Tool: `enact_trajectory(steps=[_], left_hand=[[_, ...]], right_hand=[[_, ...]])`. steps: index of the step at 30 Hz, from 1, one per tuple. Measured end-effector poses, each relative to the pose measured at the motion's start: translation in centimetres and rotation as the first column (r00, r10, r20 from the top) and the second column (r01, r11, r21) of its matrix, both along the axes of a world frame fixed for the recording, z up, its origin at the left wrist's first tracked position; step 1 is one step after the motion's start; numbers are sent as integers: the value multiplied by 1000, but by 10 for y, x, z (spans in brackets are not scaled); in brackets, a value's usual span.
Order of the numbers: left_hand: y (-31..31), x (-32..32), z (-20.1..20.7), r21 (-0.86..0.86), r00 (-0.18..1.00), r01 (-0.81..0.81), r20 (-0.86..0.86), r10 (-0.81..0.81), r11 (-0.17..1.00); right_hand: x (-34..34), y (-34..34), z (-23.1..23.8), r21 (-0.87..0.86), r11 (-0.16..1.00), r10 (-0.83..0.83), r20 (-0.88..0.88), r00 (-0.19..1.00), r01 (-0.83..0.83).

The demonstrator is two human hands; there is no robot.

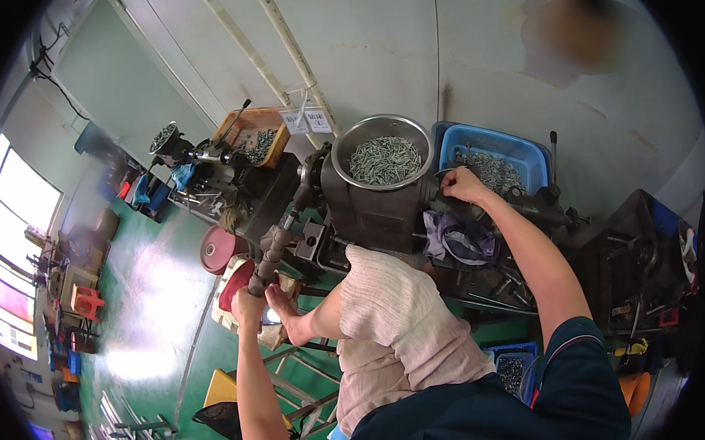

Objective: The person operates a bench machine by picking up metal pins from a bowl, inserting them into the machine fixture, and engaging the machine levers to process the pins.

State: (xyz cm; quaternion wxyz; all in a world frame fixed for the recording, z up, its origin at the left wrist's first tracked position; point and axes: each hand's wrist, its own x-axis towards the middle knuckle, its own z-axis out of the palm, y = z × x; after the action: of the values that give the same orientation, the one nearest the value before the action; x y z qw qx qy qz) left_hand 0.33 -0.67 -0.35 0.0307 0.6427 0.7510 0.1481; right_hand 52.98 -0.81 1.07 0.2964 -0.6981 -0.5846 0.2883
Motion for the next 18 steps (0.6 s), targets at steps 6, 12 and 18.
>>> enact_trajectory(steps=[6, 12, 18], left_hand=[[6, -13, 4, -72, 1000, -5, -27, 3, 997], [9, -13, 3, -63, 1000, 13, 3, -13, 998], [7, -15, 0, -62, 1000, -4, 13, 5, 998]], right_hand=[[38, -3, 44, -55, 987, -110, 463, 880, 153], [155, -77, 61, -32, 874, -224, 859, 461, 485], [181, -189, 26, 370, 788, -574, 730, 371, 492]])
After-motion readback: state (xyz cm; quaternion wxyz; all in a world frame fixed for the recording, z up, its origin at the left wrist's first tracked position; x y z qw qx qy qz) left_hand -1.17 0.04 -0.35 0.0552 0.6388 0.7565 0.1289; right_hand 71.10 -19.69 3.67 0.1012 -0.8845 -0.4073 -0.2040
